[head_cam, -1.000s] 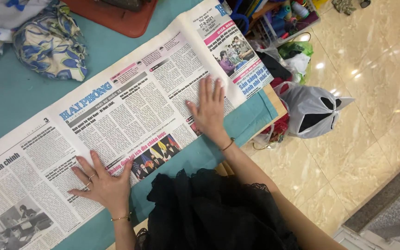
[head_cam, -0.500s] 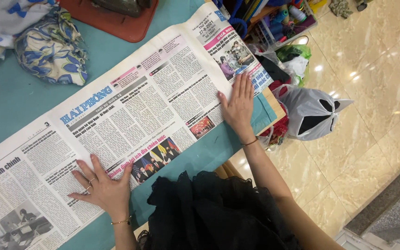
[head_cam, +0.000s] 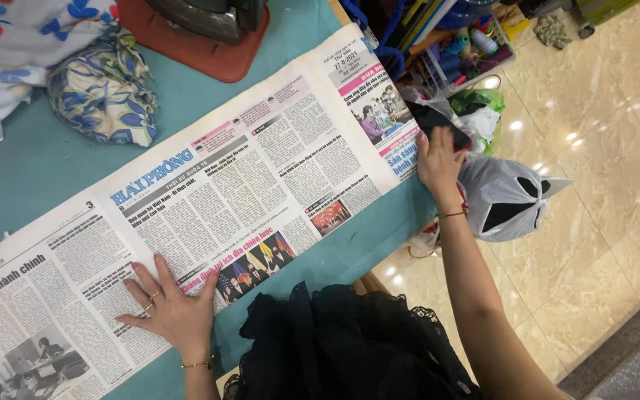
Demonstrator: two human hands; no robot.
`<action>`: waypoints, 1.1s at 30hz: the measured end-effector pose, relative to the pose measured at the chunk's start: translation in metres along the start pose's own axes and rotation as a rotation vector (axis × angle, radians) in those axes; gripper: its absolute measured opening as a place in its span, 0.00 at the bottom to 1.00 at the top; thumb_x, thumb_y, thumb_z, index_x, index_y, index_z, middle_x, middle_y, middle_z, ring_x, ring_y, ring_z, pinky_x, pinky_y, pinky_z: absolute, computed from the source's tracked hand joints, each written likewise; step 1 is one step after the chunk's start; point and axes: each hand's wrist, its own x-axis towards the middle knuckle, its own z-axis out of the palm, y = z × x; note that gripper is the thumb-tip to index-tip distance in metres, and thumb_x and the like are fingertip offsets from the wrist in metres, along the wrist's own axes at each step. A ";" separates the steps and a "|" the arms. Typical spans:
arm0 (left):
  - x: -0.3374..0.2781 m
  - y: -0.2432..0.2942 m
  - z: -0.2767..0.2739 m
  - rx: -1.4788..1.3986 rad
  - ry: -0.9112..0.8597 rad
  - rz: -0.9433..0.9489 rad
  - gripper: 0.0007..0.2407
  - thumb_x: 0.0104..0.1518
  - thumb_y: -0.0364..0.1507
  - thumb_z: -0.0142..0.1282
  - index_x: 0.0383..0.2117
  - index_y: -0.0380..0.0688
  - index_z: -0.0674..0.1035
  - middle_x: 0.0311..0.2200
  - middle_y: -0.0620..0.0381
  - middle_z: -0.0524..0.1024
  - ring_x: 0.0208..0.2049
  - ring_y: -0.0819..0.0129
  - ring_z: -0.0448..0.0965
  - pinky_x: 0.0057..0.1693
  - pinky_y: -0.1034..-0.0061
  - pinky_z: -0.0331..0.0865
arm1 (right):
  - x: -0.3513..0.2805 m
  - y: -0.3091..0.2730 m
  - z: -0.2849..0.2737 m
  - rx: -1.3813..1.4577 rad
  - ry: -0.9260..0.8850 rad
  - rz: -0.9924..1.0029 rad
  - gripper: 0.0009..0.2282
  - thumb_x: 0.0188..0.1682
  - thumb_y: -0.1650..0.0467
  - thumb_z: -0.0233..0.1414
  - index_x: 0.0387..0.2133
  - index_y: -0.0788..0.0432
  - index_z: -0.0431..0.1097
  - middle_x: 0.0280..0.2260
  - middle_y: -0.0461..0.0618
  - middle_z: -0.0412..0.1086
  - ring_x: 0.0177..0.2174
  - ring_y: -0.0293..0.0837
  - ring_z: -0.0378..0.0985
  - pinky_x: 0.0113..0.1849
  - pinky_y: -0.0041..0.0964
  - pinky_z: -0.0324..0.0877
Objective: The recorder is ironing and measuring a piece of newspaper on an ironing board in a tailoring environment.
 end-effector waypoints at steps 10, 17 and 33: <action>0.004 0.009 -0.007 0.006 0.015 0.018 0.46 0.47 0.62 0.56 0.72 0.49 0.65 0.76 0.44 0.50 0.76 0.40 0.43 0.66 0.21 0.25 | -0.094 -0.233 0.051 0.487 0.025 -0.881 0.33 0.53 0.65 0.50 0.71 0.62 0.48 0.72 0.64 0.44 0.72 0.60 0.42 0.69 0.58 0.39; 0.008 0.020 -0.020 -0.014 -0.027 -0.059 0.45 0.45 0.60 0.57 0.71 0.51 0.65 0.75 0.45 0.52 0.76 0.39 0.46 0.67 0.23 0.26 | -0.048 -0.266 0.048 0.178 -0.027 -1.103 0.33 0.53 0.56 0.54 0.68 0.55 0.53 0.70 0.53 0.47 0.69 0.51 0.44 0.66 0.59 0.40; 0.005 0.012 -0.013 -0.021 -0.036 -0.038 0.45 0.44 0.61 0.57 0.70 0.50 0.65 0.74 0.40 0.52 0.75 0.37 0.43 0.66 0.23 0.24 | 0.090 -0.130 -0.027 0.128 -0.068 -0.379 0.28 0.59 0.53 0.34 0.72 0.47 0.44 0.70 0.54 0.47 0.68 0.53 0.47 0.64 0.58 0.43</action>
